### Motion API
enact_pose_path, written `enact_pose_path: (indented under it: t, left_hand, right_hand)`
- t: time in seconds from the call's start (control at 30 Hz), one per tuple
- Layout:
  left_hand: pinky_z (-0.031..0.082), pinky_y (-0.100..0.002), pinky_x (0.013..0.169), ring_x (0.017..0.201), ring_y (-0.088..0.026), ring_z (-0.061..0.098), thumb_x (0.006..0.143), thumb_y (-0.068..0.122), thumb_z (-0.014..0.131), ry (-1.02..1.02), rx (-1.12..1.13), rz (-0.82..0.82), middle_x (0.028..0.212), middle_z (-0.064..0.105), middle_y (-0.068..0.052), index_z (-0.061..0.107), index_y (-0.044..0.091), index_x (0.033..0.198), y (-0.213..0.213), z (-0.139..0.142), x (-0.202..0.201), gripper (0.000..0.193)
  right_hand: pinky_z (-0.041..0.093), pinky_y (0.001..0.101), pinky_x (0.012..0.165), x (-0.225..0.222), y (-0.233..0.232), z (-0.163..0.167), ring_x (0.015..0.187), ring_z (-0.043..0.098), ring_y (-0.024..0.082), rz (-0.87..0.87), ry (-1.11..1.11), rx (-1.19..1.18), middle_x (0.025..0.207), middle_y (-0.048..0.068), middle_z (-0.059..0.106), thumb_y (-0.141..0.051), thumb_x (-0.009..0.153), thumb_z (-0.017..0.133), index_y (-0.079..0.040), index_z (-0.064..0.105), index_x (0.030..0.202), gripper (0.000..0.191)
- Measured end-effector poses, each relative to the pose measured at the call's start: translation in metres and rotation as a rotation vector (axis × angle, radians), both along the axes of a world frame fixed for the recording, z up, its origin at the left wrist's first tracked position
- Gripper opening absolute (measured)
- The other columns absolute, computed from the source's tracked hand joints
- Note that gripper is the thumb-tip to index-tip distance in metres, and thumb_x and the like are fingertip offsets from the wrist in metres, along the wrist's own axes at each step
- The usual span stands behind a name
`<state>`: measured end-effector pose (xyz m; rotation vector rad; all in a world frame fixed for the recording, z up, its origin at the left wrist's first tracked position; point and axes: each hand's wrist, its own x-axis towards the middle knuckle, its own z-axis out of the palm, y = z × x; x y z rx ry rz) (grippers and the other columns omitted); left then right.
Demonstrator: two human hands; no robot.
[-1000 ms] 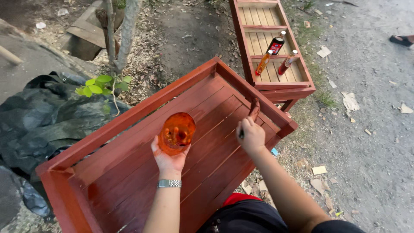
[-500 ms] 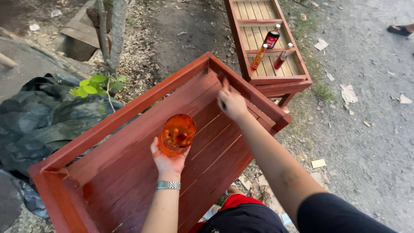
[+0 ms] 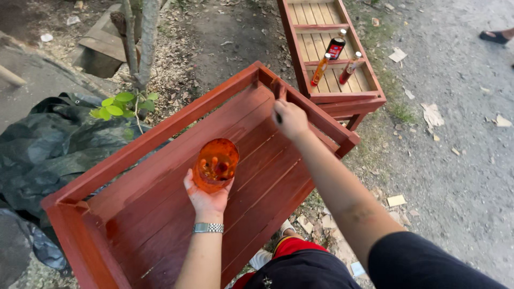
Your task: The person applies reddish-brown wood stain to a wooden tray-like shelf unit using a brush, dipping the brush into a stain container held in the other hand. They brush the top surface, edges, and frame rails, repositioning the unit to coat different sides.
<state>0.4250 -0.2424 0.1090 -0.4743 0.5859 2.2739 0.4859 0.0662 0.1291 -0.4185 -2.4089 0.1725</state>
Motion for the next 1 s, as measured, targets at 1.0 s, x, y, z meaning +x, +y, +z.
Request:
enact_pose_path:
  t: [1.0]
  left_hand:
    - [0.05, -0.056, 0.09, 0.128, -0.03, 0.057, 0.082, 0.061, 0.059, 0.027, 0.046, -0.127, 0.143, 0.06, -0.002, 0.058, 0.028, 0.137, 0.05, -0.002, 0.028, 0.065]
  right_hand:
    - [0.053, 0.0404, 0.067, 0.205, -0.018, 0.043, 0.073, 0.068, 0.03, -0.303, 0.254, -0.322, 0.078, 0.015, 0.063, -0.009, 0.095, 0.064, -0.006, 0.062, 0.082, 0.014]
